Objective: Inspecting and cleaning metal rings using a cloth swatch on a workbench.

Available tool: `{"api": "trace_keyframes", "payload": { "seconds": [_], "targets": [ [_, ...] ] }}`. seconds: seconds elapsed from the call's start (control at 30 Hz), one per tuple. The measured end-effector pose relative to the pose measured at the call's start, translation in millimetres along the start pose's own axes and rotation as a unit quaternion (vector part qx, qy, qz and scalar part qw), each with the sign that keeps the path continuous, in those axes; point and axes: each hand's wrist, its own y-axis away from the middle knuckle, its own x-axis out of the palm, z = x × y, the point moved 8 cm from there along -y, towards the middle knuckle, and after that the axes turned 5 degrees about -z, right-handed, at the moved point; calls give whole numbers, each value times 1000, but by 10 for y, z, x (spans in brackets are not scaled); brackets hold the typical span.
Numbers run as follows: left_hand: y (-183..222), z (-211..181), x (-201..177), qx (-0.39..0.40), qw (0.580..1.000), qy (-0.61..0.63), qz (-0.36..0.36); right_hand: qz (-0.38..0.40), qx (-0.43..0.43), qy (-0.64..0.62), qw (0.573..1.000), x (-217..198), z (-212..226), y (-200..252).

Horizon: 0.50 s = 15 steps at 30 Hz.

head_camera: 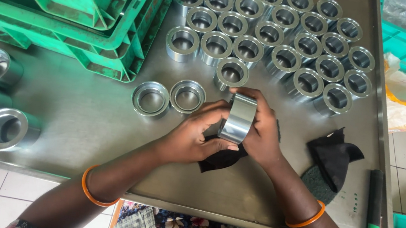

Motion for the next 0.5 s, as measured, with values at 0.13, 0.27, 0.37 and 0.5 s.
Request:
{"api": "trace_keyframes", "payload": {
  "seconds": [0.13,0.27,0.37,0.5],
  "targets": [
    [10,-2,-44,16,1000,-15,-1,-19,-38,60,997,-37,30,-9],
    [39,89,-126,-28,998,52,-5,20,-16,25,999,-63,-249,-13],
    [166,-84,-500,-50,998,45,-15,61,-68,40,995,4,-139,-61],
    [772,-212,-1426,-158,981,26,-109,47,-116,265,956,61,104,-78]
  ]
}}
